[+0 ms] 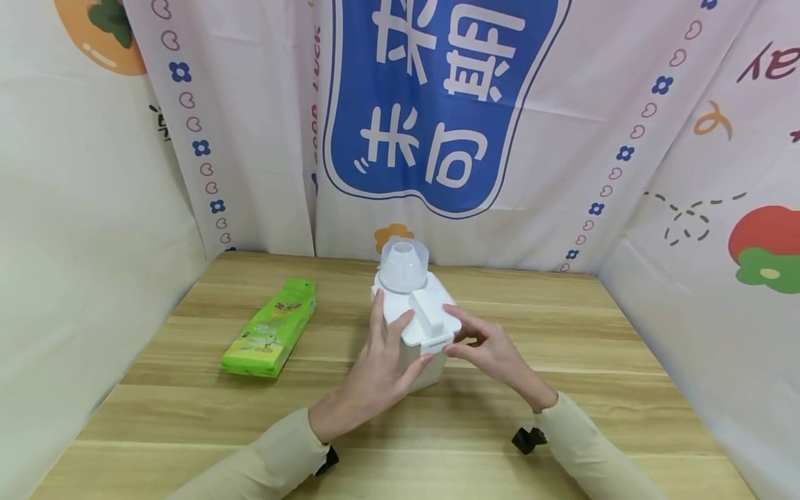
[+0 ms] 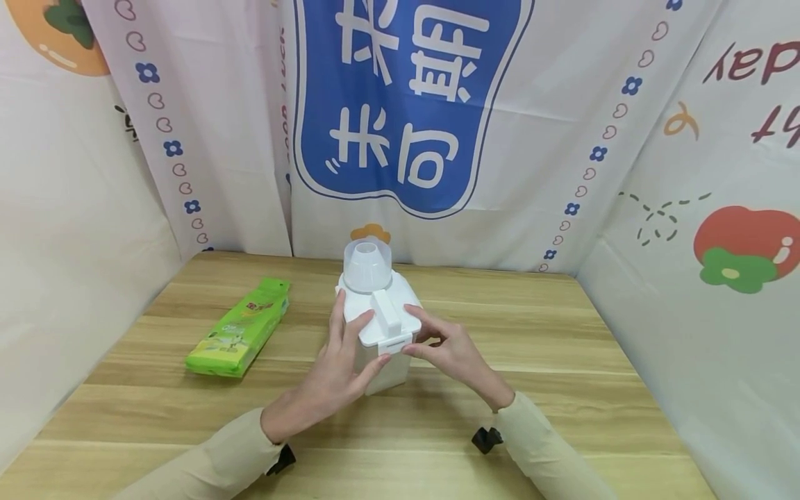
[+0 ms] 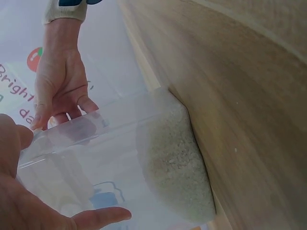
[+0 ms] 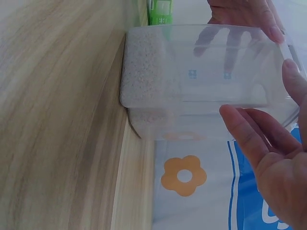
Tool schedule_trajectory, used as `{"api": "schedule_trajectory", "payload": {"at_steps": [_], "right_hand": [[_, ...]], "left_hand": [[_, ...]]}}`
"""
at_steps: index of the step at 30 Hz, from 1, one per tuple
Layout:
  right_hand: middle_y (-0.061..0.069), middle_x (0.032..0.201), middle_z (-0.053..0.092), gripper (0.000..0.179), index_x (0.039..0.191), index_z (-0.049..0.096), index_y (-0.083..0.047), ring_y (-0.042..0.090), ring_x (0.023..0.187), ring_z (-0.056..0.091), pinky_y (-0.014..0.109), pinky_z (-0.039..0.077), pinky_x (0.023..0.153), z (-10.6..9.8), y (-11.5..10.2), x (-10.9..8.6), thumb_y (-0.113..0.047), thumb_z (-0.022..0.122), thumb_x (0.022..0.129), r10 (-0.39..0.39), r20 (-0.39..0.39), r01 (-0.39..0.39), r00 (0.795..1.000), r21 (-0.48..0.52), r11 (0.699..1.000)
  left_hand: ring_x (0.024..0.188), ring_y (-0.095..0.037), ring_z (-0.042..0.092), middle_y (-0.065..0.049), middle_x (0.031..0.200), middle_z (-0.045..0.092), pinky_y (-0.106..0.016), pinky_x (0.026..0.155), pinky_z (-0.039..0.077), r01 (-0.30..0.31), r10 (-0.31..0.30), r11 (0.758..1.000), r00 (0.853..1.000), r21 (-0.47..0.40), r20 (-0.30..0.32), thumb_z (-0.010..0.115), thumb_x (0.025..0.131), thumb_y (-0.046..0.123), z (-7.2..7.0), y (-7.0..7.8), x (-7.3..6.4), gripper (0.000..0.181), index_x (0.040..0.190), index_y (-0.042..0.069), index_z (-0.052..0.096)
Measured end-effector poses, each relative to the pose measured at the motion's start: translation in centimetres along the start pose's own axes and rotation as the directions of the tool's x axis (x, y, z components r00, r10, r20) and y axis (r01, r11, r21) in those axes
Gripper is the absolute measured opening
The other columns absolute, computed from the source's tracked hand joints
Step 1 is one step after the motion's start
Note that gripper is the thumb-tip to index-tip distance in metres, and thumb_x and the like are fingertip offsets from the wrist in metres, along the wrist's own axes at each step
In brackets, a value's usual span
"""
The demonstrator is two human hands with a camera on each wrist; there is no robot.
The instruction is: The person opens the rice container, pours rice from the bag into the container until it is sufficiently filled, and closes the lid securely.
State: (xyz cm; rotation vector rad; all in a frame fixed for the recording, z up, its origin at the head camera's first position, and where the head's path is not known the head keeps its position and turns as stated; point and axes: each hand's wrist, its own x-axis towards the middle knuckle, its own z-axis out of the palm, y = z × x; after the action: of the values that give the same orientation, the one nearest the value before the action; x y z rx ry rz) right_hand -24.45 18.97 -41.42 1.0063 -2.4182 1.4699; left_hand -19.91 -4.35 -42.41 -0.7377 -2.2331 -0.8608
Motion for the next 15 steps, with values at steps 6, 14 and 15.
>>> {"api": "schedule_trajectory", "payload": {"at_steps": [6, 14, 15], "right_hand": [[0.011, 0.089, 0.073, 0.062, 0.14, 0.054, -0.006, 0.006, 0.076, 0.066, 0.022, 0.054, 0.054, 0.22, 0.14, -0.12, -0.005, 0.077, 0.081, -0.024, -0.028, 0.024, 0.999, -0.014, 1.0], [0.016, 0.086, 0.073, 0.06, 0.134, 0.055, 0.006, 0.007, 0.076, 0.067, 0.029, 0.06, 0.063, 0.62, -0.33, 0.04, 0.006, 0.076, 0.078, -0.039, -0.058, 0.038, 0.998, -0.021, 0.999], [0.017, 0.086, 0.073, 0.059, 0.133, 0.055, 0.007, 0.008, 0.076, 0.067, 0.029, 0.06, 0.063, 0.61, -0.81, 0.13, 0.006, 0.076, 0.078, -0.043, -0.057, 0.042, 0.997, -0.024, 0.999]], "left_hand": [[0.136, -0.052, 0.038, -0.038, 0.155, 0.007, -0.053, 0.1, 0.049, -0.006, 0.006, 1.0, 1.0, 0.0, -0.006, 0.079, 0.083, 0.027, -0.01, -0.02, 0.06, 0.076, 0.141, 0.004, 0.036], [0.135, -0.05, 0.04, -0.036, 0.156, 0.007, -0.053, 0.099, 0.05, 0.005, -0.005, 1.0, 1.0, -0.029, 0.001, 0.077, 0.085, 0.025, -0.17, -0.23, 0.1, 0.071, 0.14, 0.005, 0.037], [0.134, -0.05, 0.04, -0.036, 0.156, 0.007, -0.053, 0.099, 0.05, 0.001, -0.001, 0.999, 1.0, -0.032, 0.001, 0.077, 0.085, 0.024, -0.21, -0.29, 0.13, 0.071, 0.14, 0.005, 0.037]]}}
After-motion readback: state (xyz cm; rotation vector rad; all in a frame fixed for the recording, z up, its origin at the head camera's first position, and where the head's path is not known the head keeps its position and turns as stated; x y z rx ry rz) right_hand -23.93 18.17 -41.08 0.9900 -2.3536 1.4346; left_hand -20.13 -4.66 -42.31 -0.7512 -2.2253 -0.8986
